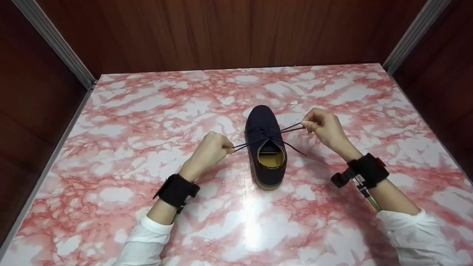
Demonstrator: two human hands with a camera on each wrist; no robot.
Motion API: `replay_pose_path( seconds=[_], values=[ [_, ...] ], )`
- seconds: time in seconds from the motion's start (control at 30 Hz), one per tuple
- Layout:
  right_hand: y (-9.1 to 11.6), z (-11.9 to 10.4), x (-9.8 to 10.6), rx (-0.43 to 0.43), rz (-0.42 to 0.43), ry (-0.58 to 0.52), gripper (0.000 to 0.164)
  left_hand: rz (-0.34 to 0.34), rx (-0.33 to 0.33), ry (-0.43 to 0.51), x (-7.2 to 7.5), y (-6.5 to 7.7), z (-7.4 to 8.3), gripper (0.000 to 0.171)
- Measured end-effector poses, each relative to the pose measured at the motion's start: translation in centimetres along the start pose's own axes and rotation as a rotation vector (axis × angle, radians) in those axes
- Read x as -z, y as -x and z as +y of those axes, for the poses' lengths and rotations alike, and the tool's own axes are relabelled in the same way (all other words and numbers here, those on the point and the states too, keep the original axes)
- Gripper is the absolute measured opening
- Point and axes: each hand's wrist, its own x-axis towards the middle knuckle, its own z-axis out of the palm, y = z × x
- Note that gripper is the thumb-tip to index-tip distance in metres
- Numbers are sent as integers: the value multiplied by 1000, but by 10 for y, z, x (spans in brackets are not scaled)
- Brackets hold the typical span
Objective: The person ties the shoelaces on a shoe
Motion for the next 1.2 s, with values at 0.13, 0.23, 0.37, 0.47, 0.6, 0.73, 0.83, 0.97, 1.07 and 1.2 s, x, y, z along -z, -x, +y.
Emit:
replay_pose_path(
  seconds=[0.13, 0.23, 0.37, 0.47, 0.6, 0.73, 0.83, 0.97, 1.07, 1.2],
  values=[
    [-2, 8, 0, -7, -2, -40, 11, -2, 11, 11, 0, 1, 0, 9],
    [-9, 35, -3, -35, -20, -80, 12, -5, 39, 9, 0, 0, 0, 8],
    [-13, 57, -5, -53, -30, -73, 14, -7, 53, 14, -1, 0, -1, 9],
    [-13, 57, -5, -62, -32, -71, 14, -10, 51, 17, -1, 0, -2, 7],
    [-15, 70, -8, -75, -21, -50, 16, -15, 56, 13, -1, 0, -2, 6],
    [-24, 114, -15, -41, 32, 29, 15, -13, 52, 13, -1, 0, -2, 6],
    [-29, 133, -21, -15, 78, 70, 13, -10, 45, 17, -1, 0, -3, 5],
    [-27, 126, -20, -18, 68, 47, 12, 2, 32, 25, -1, 1, -4, 4],
    [-19, 93, -11, -28, -3, -30, 11, 6, 30, 29, -1, 1, -4, 4],
    [-15, 73, -6, -51, -47, -62, 14, -3, 44, 31, -1, 0, -3, 4]
  ],
)
